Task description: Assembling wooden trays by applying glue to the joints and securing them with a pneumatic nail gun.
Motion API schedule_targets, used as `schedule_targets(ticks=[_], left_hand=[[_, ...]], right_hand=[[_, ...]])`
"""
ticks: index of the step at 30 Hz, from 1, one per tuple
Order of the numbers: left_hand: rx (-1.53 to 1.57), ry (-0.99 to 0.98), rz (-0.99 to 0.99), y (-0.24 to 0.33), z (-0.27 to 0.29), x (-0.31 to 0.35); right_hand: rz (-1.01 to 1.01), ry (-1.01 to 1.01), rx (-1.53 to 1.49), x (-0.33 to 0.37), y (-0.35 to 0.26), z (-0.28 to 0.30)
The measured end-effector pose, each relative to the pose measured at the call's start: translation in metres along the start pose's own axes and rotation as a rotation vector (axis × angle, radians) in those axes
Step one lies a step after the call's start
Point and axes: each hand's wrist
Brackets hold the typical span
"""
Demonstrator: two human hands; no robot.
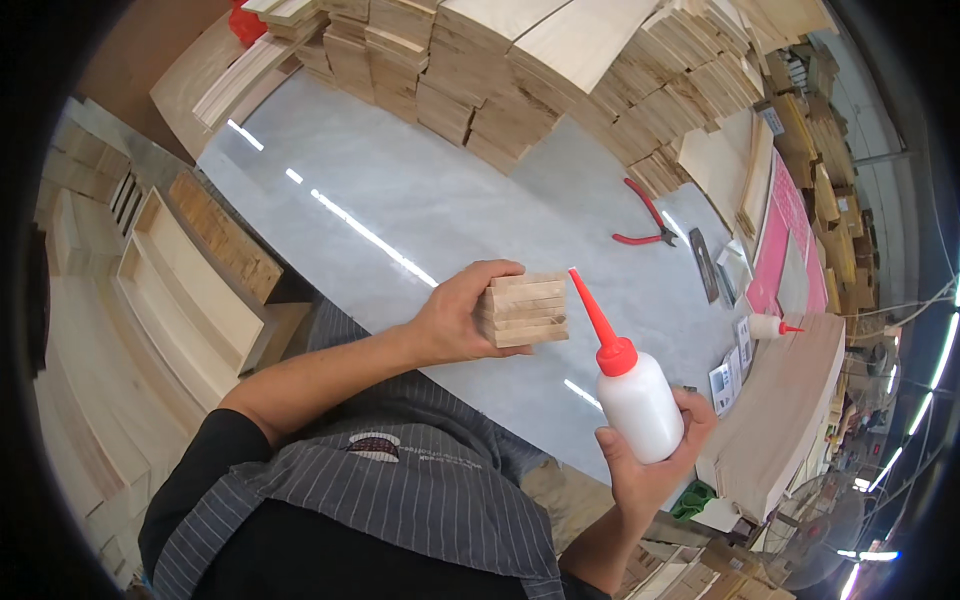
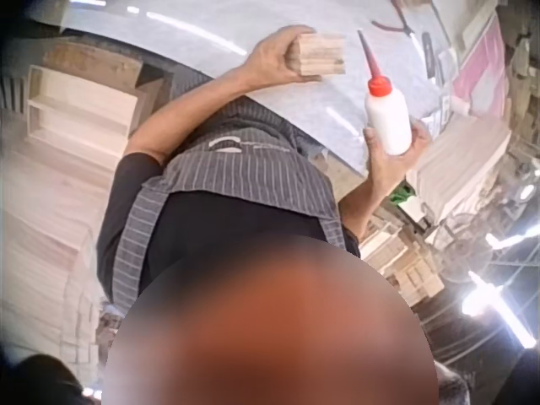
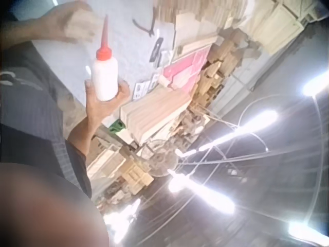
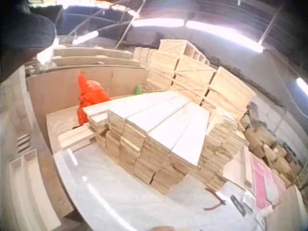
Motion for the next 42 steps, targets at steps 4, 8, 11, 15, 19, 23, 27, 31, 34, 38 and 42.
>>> schedule_targets(ticks=[4, 8, 11, 15, 19, 23, 27, 31, 34, 38, 42], left_hand=[[-0.038, 0.041, -0.027, -0.002, -0.002, 0.000], [-0.051, 0.068, -0.047, -0.003, -0.003, 0.001], [-0.066, 0.070, -0.048, -0.001, -0.002, 0.000], [-0.069, 0.099, -0.079, -0.002, -0.003, -0.001], [-0.095, 0.113, -0.093, -0.003, -0.003, -0.001], [-0.097, 0.114, -0.084, 0.000, -0.002, -0.001], [-0.085, 0.097, -0.075, 0.000, -0.002, 0.000], [-0.095, 0.098, -0.080, 0.000, -0.001, -0.001], [-0.086, 0.095, -0.069, 0.000, -0.001, -0.001], [-0.098, 0.104, -0.092, -0.001, -0.001, -0.001], [-0.101, 0.093, -0.081, -0.003, -0.001, -0.001]], right_hand=[[0.021, -0.032, 0.008, 0.000, 0.001, -0.011], [0.041, -0.039, 0.032, 0.002, 0.004, -0.013], [0.109, 0.007, 0.036, 0.006, 0.007, -0.014], [0.164, -0.018, 0.022, 0.009, 0.019, -0.006], [-0.003, 0.029, -0.089, 0.005, 0.009, -0.021], [-0.048, 0.010, 0.000, 0.001, 0.015, -0.017], [0.088, -0.093, 0.013, -0.004, 0.001, -0.027], [0.066, -0.103, 0.020, -0.002, 0.002, -0.022], [0.091, -0.089, -0.058, 0.000, 0.003, -0.024], [0.132, -0.045, -0.063, -0.001, 0.001, -0.028], [0.130, -0.112, -0.075, -0.003, 0.002, -0.026]])
Point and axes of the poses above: each hand's wrist, its own x-axis away from the middle knuckle, its own z-axis out of the back of the hand, y = z × x, and after that the axes turned 14 degrees about -x, right-handed
